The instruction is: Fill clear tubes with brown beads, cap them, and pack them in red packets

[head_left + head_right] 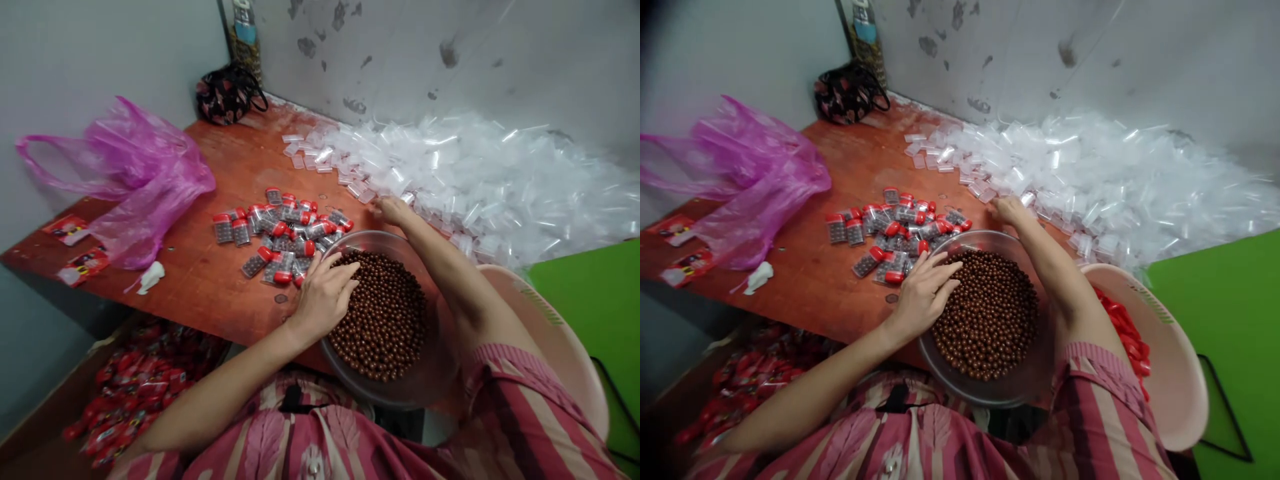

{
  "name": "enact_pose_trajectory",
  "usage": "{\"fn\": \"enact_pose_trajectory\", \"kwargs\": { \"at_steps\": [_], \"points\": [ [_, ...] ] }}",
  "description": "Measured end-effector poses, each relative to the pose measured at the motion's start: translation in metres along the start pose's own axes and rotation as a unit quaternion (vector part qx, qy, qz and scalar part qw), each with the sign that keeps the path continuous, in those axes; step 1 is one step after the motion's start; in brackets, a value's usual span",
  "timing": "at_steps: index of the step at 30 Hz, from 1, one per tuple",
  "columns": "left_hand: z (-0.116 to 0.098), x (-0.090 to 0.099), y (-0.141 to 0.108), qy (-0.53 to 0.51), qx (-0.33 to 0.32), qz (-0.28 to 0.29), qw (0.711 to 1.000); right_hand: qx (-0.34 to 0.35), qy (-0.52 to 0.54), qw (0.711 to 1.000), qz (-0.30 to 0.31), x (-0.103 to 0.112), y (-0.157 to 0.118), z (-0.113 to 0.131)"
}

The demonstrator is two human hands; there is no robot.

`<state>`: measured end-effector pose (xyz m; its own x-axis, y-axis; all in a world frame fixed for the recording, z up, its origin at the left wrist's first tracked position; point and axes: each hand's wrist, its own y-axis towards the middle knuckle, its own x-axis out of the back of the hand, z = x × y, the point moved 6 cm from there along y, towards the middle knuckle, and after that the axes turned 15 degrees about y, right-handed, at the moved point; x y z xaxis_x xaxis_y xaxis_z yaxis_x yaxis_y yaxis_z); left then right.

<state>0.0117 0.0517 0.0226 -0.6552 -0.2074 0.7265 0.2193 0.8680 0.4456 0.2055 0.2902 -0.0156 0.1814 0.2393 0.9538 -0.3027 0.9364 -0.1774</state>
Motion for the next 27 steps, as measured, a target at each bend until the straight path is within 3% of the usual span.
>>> {"fn": "enact_pose_trajectory", "kwargs": {
  "at_steps": [3, 4, 6, 8, 11, 14, 16, 19, 20, 21, 23, 25, 26, 27],
  "points": [
    [0.0, 0.002, 0.0, -0.019, 0.015, -0.011, 1.0, 0.017, 0.178, 0.979, -0.093, 0.023, -0.018, 0.007],
    [0.001, 0.004, 0.001, -0.029, 0.021, -0.014, 0.999, 0.032, 0.28, 0.951, -0.127, 0.032, -0.029, 0.011],
    [0.0, 0.008, 0.004, -0.058, 0.027, -0.021, 0.998, 0.063, 0.474, 0.863, -0.163, 0.044, -0.058, 0.025],
    [-0.002, 0.013, 0.01, -0.096, 0.034, -0.031, 0.994, 0.079, 0.586, 0.793, -0.148, 0.048, -0.092, 0.047],
    [-0.001, 0.015, 0.019, -0.182, 0.074, -0.034, 0.98, 0.049, 0.679, 0.727, -0.093, 0.04, -0.139, 0.083],
    [-0.001, 0.006, 0.023, -0.286, 0.12, 0.002, 0.951, 0.02, 0.718, 0.694, -0.056, 0.026, -0.168, 0.105],
    [-0.002, 0.0, 0.02, -0.317, 0.143, 0.02, 0.937, 0.017, 0.721, 0.689, -0.071, 0.021, -0.175, 0.104],
    [-0.003, -0.004, 0.008, -0.316, 0.163, 0.028, 0.934, 0.019, 0.697, 0.696, -0.172, 0.025, -0.178, 0.079],
    [-0.003, -0.004, 0.004, -0.318, 0.167, 0.03, 0.933, 0.022, 0.672, 0.71, -0.207, 0.027, -0.181, 0.07],
    [-0.002, -0.005, 0.0, -0.325, 0.172, 0.032, 0.929, 0.027, 0.632, 0.739, -0.231, 0.03, -0.184, 0.064],
    [0.0, -0.009, -0.002, -0.362, 0.181, 0.035, 0.914, 0.044, 0.482, 0.843, -0.235, 0.029, -0.192, 0.063],
    [0.003, -0.015, 0.002, -0.402, 0.189, 0.043, 0.895, 0.074, 0.257, 0.949, -0.167, 0.015, -0.201, 0.076],
    [0.005, -0.019, 0.007, -0.413, 0.19, 0.046, 0.889, 0.095, 0.147, 0.979, -0.108, 0.002, -0.205, 0.083],
    [0.005, -0.023, 0.013, -0.414, 0.186, 0.049, 0.89, 0.12, 0.059, 0.99, -0.041, -0.013, -0.209, 0.09]
  ]
}}
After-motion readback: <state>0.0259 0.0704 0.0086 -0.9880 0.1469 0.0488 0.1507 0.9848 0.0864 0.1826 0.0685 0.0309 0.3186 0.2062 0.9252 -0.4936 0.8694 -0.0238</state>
